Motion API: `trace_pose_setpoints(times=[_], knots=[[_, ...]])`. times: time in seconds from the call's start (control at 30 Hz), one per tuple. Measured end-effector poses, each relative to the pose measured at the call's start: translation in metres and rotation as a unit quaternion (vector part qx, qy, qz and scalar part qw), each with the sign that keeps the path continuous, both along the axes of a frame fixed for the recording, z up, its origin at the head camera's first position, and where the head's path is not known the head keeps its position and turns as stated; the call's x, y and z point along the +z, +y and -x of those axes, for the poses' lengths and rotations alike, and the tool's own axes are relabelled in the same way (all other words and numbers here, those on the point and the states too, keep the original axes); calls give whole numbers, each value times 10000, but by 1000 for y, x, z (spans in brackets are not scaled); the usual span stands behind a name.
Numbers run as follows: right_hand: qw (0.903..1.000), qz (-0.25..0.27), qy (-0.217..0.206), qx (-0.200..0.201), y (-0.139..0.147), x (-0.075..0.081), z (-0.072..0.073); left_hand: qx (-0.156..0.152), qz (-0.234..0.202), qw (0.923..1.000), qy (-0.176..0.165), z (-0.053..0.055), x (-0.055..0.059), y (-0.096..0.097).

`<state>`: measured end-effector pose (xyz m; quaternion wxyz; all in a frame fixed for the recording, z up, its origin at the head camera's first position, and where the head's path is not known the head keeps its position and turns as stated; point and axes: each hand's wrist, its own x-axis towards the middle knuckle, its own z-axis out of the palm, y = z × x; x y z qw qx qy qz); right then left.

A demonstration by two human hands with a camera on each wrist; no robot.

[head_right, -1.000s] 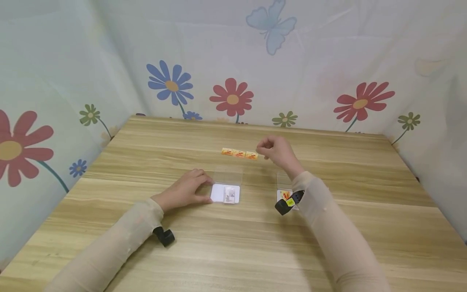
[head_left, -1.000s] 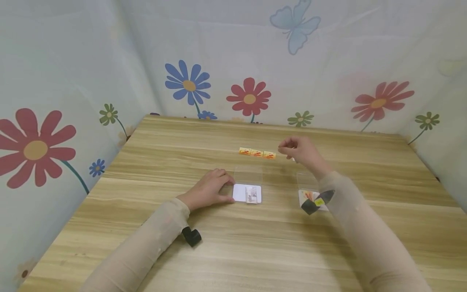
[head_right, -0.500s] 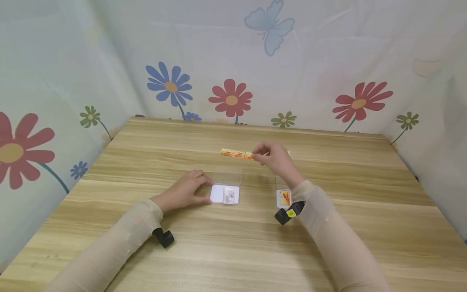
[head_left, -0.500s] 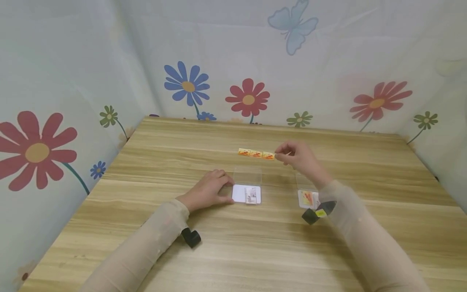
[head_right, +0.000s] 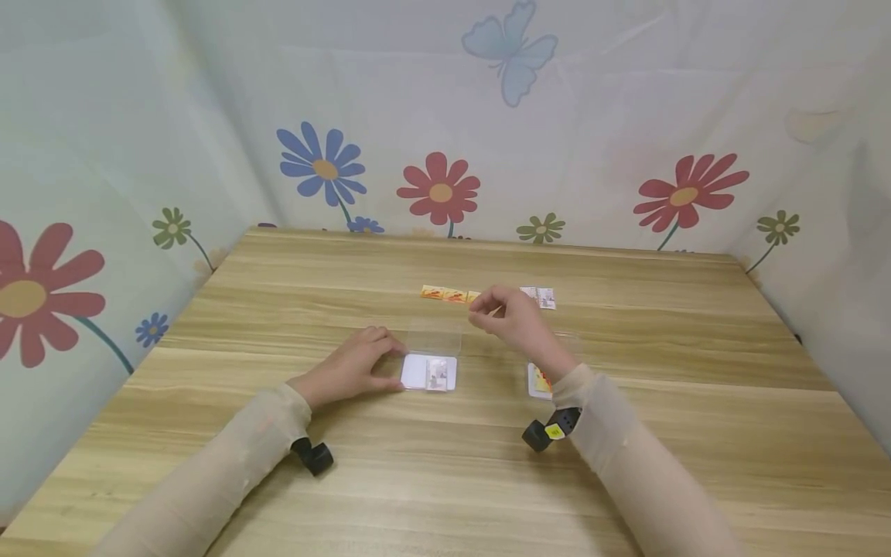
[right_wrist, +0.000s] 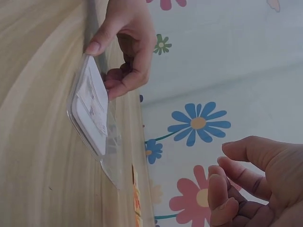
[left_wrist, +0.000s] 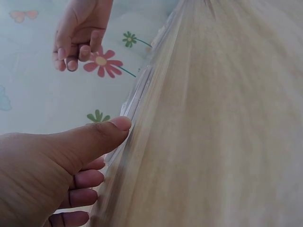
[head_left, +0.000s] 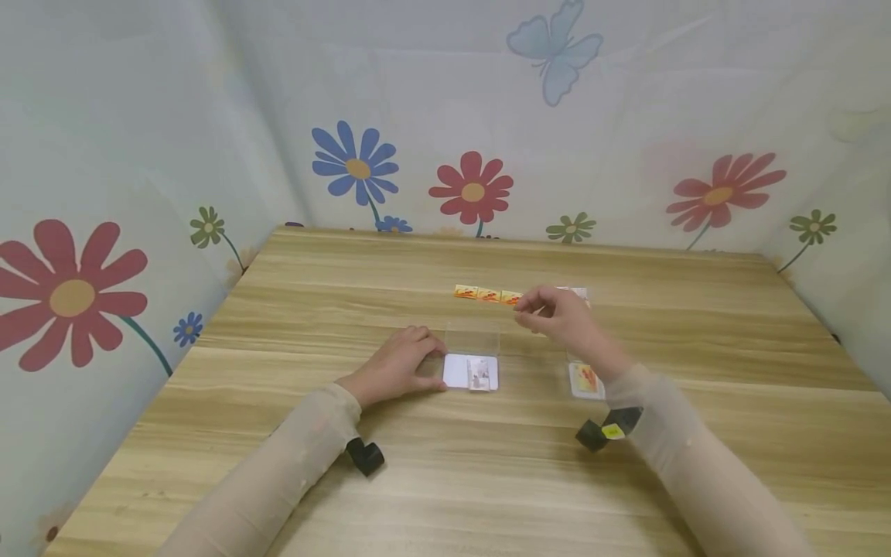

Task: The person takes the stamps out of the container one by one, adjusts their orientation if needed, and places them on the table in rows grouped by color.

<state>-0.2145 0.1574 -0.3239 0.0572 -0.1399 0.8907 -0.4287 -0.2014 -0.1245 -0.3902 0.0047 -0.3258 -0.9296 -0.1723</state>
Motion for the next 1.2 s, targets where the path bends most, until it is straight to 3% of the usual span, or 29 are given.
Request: trace_pose_setpoints(times=[0.37, 0.87, 1.2], knots=[[9982, 172, 435, 363, -7, -11, -12, -4, 7, 10000, 18, 0, -2, 0], [9984, -49, 315, 460, -23, -23, -23, 15, -8, 10000, 9, 1, -3, -1], [9963, -321, 463, 646, -33, -33, -25, 26, 1, 10000, -12, 3, -5, -1]])
